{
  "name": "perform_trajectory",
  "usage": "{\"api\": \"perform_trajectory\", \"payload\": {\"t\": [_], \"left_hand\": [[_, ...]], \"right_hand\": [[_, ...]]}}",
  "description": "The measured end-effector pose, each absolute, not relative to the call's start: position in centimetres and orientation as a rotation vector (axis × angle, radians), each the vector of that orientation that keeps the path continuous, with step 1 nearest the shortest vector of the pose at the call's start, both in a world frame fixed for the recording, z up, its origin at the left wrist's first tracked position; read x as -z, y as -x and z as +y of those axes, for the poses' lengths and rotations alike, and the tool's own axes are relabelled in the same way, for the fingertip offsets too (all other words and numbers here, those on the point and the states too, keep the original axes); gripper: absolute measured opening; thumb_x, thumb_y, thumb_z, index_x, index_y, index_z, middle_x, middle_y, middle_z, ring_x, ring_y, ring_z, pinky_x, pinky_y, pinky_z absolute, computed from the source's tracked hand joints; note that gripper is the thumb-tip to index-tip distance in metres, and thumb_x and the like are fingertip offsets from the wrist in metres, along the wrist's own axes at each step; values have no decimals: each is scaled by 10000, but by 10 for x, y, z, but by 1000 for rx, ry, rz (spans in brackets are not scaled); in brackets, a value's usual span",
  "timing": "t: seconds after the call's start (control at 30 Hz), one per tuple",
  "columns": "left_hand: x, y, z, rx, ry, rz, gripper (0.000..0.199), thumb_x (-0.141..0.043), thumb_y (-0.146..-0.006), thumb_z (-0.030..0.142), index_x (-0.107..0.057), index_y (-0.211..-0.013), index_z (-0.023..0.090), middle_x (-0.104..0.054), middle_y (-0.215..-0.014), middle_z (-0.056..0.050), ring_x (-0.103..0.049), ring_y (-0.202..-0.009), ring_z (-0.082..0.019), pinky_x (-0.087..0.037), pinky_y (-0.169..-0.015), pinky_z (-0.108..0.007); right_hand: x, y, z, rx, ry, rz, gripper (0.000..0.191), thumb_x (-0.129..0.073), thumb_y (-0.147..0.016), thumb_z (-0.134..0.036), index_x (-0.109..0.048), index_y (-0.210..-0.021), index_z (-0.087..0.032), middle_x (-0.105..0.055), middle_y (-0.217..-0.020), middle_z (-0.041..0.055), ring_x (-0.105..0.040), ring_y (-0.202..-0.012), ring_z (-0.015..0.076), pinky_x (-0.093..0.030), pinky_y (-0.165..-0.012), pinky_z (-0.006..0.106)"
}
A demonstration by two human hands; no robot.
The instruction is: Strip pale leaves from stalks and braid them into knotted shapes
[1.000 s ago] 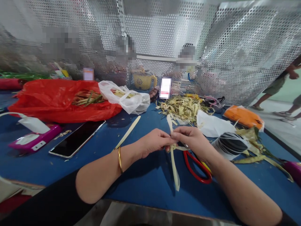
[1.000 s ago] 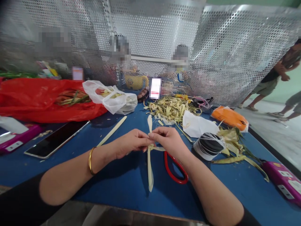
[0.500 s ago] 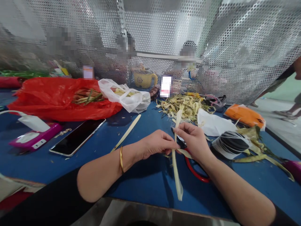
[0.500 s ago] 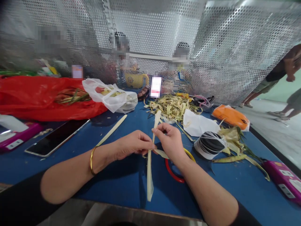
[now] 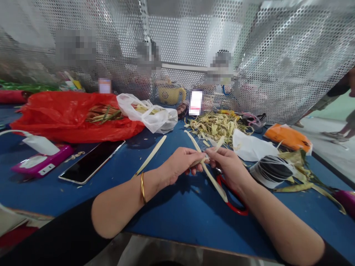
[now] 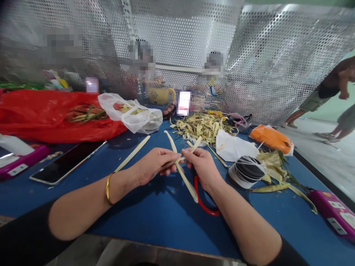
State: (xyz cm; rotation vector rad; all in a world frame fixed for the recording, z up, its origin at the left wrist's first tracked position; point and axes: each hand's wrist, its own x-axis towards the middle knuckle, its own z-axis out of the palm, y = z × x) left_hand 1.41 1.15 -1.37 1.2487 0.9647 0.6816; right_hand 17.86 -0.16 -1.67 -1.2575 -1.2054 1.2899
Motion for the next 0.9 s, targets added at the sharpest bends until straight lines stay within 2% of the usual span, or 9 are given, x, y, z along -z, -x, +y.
{"api": "perform_trajectory", "payload": {"t": [0.13,0.27,0.37,0.6,0.67,0.77,0.83,0.9], "left_hand": [[15,-16,9,-619,-1179,944,411,-657,-737,539,-670,-709,130,-581,-561,9,-442,-435,-62,-256,-418,-209],[16,-16,8,-591,-1187,929,298,-674,-737,426,-685,-671,135,-524,-508,34,-390,-423,-49,-236,-416,-202],[16,-17,8,-613,-1202,939,240,-656,-747,358,-689,-671,133,-509,-483,36,-390,-418,-53,-250,-416,-202],[18,-18,8,-656,-1173,915,261,-689,-744,341,-616,-592,141,-534,-478,22,-418,-413,-58,-287,-424,-203],[17,-18,9,-684,-1105,924,272,-697,-751,346,-612,-599,137,-566,-513,9,-450,-430,-63,-315,-436,-201],[15,-16,12,-730,-1033,973,266,-684,-778,344,-633,-632,127,-618,-578,-12,-497,-458,-70,-375,-474,-205],[13,-15,14,-749,-1021,991,284,-664,-800,371,-650,-654,127,-641,-609,-23,-527,-477,-77,-403,-500,-211],[13,-13,15,-760,-1009,975,322,-652,-802,424,-660,-672,129,-668,-655,-42,-572,-523,-99,-433,-536,-227]], "right_hand": [[18,-175,-3,-1277,1182,-1209,351,-768,-670,-478,-604,-665,-168,-554,-531,-39,-465,-492,83,-369,-509,223],[16,-173,-5,-1251,1210,-1292,426,-664,-742,-580,-599,-652,-169,-506,-451,-45,-409,-408,77,-329,-438,221],[14,-172,-5,-1212,1232,-1230,484,-653,-719,-643,-595,-635,-170,-431,-431,-64,-399,-385,77,-300,-407,220],[19,-177,5,-1092,1267,-1175,503,-641,-710,-662,-571,-585,-180,-372,-404,-77,-364,-352,80,-289,-371,231],[17,-184,9,-945,1301,-1208,477,-615,-747,-642,-594,-640,-178,-444,-444,-57,-420,-392,96,-347,-405,238],[5,-194,6,-504,1298,-1214,331,-595,-828,-515,-623,-801,-186,-562,-606,-25,-532,-550,129,-442,-540,258],[-6,-198,-1,-162,1210,-1302,201,-572,-878,-388,-624,-846,-197,-598,-699,-3,-559,-650,147,-452,-628,281],[-12,-197,-11,107,1054,-1546,127,-562,-894,-274,-623,-810,-201,-624,-758,21,-573,-717,161,-441,-689,302]]}}
